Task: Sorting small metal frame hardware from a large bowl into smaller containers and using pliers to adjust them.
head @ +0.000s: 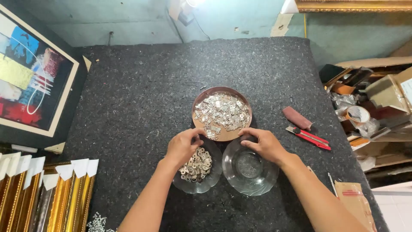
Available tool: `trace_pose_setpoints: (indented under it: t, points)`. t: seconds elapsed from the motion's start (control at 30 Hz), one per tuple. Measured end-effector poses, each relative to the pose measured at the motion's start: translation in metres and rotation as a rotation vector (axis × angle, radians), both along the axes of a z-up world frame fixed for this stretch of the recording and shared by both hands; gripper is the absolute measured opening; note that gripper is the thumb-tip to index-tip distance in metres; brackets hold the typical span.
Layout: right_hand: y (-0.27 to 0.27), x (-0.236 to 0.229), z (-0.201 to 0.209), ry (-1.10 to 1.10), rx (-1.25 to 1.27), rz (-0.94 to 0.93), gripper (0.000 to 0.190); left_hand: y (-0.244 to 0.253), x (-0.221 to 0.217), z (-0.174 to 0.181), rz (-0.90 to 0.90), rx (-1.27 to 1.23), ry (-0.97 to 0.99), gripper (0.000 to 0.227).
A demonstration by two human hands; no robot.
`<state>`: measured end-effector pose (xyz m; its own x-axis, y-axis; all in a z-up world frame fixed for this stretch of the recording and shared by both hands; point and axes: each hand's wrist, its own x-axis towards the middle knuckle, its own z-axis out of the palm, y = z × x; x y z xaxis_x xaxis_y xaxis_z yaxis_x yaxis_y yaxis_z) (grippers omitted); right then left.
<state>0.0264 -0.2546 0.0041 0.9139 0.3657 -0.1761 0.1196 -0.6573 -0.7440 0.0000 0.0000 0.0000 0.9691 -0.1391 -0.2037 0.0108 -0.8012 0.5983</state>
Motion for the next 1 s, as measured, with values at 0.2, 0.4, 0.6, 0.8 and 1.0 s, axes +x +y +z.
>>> trace_pose_setpoints:
  t: [0.2,0.4,0.6,0.8,1.0]
  points:
    - [0.001,-0.010,0.004,-0.035,0.005,-0.012,0.030,0.003,-0.016,-0.002,0.005,-0.056,0.045,0.030]
    - [-0.004,-0.009,0.010,-0.132,-0.150,0.005,0.034,0.003,-0.016,-0.002,0.015,0.063,-0.044,0.046]
    - [0.003,0.019,-0.005,-0.396,-0.477,-0.050,0.018,-0.010,-0.022,0.016,0.201,-0.201,-0.320,0.043]
    - [0.023,0.036,-0.033,-0.630,-0.613,0.078,0.012,-0.028,-0.021,0.009,0.215,-0.350,-0.338,0.032]
    - [0.030,0.038,-0.031,-0.754,-0.698,0.148,0.014,-0.036,-0.021,0.004,0.231,-0.281,-0.315,0.033]
